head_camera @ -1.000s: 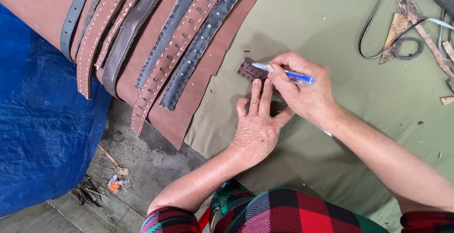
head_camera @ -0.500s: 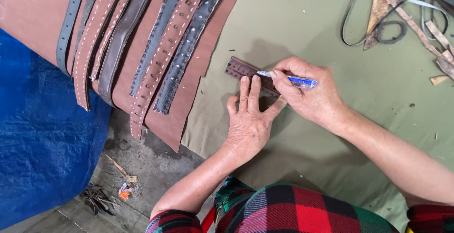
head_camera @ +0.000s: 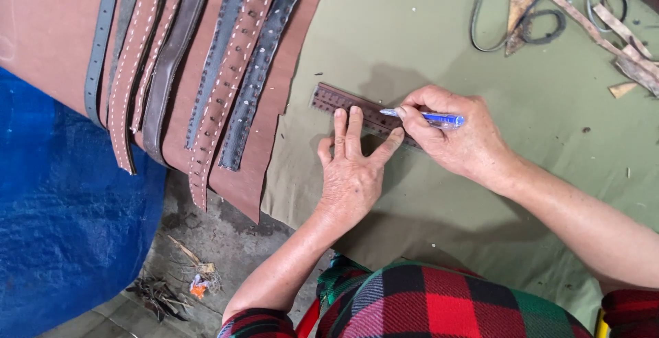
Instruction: A person trims the end of a leather strap and then uses a ruler and pen to measure and mark it on a workshop table.
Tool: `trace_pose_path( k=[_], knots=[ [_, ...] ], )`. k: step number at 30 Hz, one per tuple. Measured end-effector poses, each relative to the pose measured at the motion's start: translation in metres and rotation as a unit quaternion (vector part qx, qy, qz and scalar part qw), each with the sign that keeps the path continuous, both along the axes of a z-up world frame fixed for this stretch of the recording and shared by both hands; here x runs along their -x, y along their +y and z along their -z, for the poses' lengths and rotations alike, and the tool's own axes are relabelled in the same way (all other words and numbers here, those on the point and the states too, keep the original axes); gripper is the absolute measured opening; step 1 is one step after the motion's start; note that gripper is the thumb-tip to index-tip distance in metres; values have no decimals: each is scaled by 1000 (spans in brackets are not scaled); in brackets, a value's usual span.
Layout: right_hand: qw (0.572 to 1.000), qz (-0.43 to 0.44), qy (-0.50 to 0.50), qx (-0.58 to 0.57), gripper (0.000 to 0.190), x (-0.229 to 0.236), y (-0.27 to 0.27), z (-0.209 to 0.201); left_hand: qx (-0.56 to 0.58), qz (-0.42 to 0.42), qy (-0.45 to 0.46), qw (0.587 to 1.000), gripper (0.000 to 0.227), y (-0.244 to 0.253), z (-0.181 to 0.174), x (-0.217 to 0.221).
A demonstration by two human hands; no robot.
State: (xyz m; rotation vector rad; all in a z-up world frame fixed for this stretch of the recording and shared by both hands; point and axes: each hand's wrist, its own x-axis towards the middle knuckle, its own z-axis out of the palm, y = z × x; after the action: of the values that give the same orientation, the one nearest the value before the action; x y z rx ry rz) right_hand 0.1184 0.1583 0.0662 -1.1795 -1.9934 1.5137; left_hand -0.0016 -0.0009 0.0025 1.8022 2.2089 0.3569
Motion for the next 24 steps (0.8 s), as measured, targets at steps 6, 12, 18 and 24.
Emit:
trace_pose_path(
  k=[6,12,18,24],
  knots=[
    [998,24,-55,15,2,-19,-3,-8,2,4,6,1000,51,-1,7,1],
    [996,38,-77,28,3,-36,-3,-10,-9,8,29,1000,57,-2,4,1],
    [994,57,-84,37,2,-55,-2,-13,-9,10,32,999,58,-1,1,1],
    [993,66,-91,34,4,-76,-2,-17,-45,10,87,995,50,-2,8,2]
  ],
)
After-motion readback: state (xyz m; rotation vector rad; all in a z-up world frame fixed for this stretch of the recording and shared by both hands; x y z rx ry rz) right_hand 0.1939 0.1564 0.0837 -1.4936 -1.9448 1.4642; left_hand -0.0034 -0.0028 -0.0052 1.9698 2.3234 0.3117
